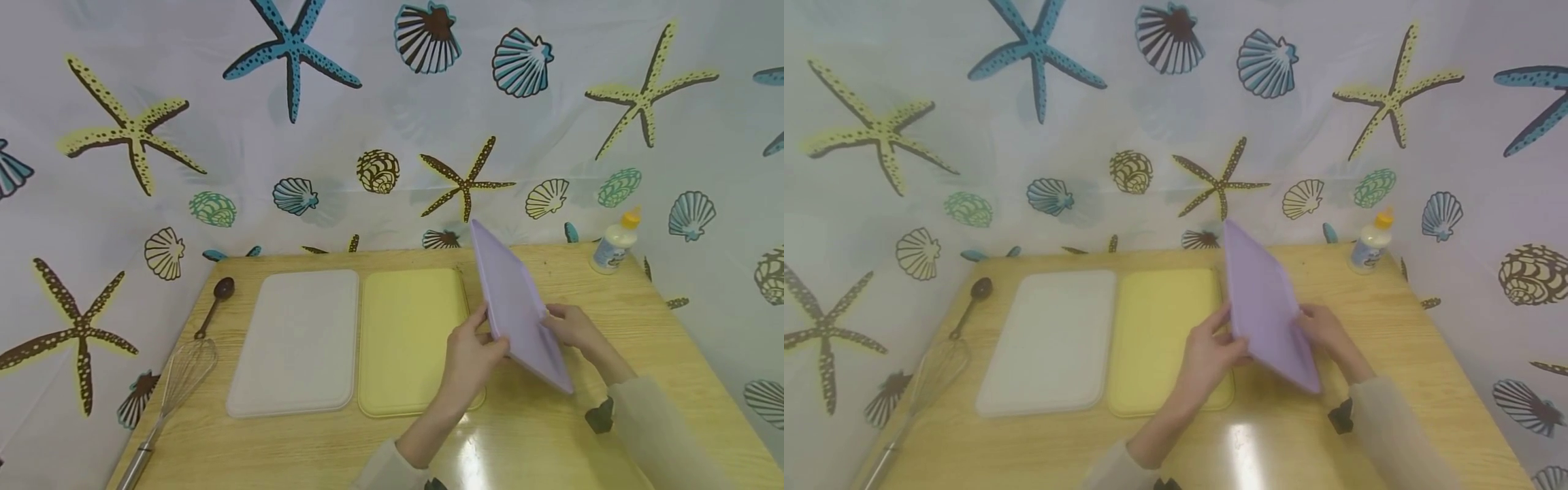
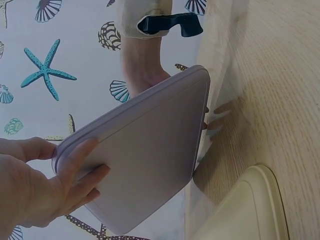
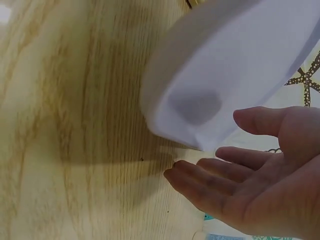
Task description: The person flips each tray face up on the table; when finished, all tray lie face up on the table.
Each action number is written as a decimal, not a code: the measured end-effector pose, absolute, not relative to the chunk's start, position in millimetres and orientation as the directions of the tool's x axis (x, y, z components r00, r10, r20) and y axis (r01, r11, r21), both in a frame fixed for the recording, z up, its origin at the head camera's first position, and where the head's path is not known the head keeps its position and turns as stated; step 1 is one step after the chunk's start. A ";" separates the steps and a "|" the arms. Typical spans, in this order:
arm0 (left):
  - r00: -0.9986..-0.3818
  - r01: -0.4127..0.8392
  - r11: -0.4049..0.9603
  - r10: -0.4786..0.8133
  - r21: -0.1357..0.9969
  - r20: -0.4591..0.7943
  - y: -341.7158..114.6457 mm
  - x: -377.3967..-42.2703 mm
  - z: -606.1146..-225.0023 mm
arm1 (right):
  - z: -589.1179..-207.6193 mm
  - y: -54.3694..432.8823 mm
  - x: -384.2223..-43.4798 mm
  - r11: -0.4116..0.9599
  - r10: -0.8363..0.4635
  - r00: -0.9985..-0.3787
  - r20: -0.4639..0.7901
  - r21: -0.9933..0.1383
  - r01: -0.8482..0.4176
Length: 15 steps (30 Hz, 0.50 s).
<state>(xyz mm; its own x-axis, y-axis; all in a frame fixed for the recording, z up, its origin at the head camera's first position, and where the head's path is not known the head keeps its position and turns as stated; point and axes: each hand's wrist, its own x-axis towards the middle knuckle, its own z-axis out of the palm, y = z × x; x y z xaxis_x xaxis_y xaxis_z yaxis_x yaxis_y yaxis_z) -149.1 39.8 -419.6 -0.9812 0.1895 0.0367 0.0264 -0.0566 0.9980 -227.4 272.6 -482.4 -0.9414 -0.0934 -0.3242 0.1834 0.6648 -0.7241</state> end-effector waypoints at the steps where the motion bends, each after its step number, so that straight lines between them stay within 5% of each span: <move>1: -0.982 0.024 -0.059 0.186 0.998 0.034 39.2 -149.4 -419.2 | -482.3 272.9 -227.3 0.663 -0.096 -0.942 -0.322 -0.726 0.181; 15: -0.975 -0.037 -0.042 0.220 0.998 -0.027 24.2 -154.1 -424.3 | -487.7 280.7 -232.3 0.630 -0.091 -0.932 -0.350 -0.745 0.219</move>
